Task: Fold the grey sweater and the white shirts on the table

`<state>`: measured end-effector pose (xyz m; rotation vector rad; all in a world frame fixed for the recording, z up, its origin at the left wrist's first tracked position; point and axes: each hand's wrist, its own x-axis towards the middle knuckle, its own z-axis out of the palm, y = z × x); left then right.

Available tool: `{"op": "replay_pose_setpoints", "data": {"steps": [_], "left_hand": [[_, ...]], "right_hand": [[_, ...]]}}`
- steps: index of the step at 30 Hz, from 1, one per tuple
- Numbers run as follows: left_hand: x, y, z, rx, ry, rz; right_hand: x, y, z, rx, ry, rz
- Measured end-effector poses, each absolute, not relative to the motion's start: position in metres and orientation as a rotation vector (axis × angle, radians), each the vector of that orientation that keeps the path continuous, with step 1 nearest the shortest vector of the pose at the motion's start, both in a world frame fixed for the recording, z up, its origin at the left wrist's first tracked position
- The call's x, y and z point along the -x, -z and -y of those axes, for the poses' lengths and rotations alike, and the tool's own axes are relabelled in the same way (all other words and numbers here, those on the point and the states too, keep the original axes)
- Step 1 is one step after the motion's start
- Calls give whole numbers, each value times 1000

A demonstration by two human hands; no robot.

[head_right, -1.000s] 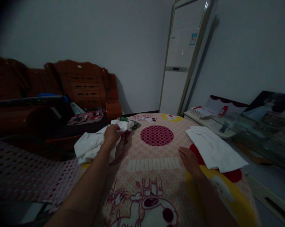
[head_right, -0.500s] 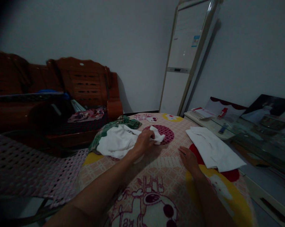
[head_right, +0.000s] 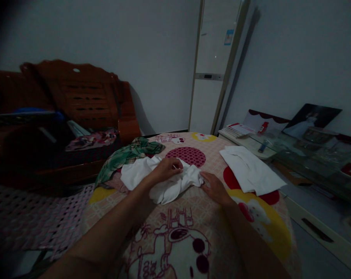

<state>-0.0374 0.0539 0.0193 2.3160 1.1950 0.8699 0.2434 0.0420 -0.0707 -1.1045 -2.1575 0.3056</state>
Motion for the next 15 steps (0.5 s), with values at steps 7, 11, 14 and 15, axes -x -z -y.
{"op": "replay_pose_setpoints", "data": {"steps": [7, 11, 14, 15], "left_hand": [[76, -23, -60, -2238, -541, -1012], [71, -23, -53, -2406, -366, -1098], [68, -26, -52, -2431, -452, -1239], [69, -28, -53, -2418, -544, -1242]], "right_hand": [[-236, 79, -48, 1035, -230, 2098], [-244, 73, -50, 1118, -162, 1908], [-254, 66, -49, 1186, -136, 1789], [-257, 63, -48, 1214, -130, 1755]]}}
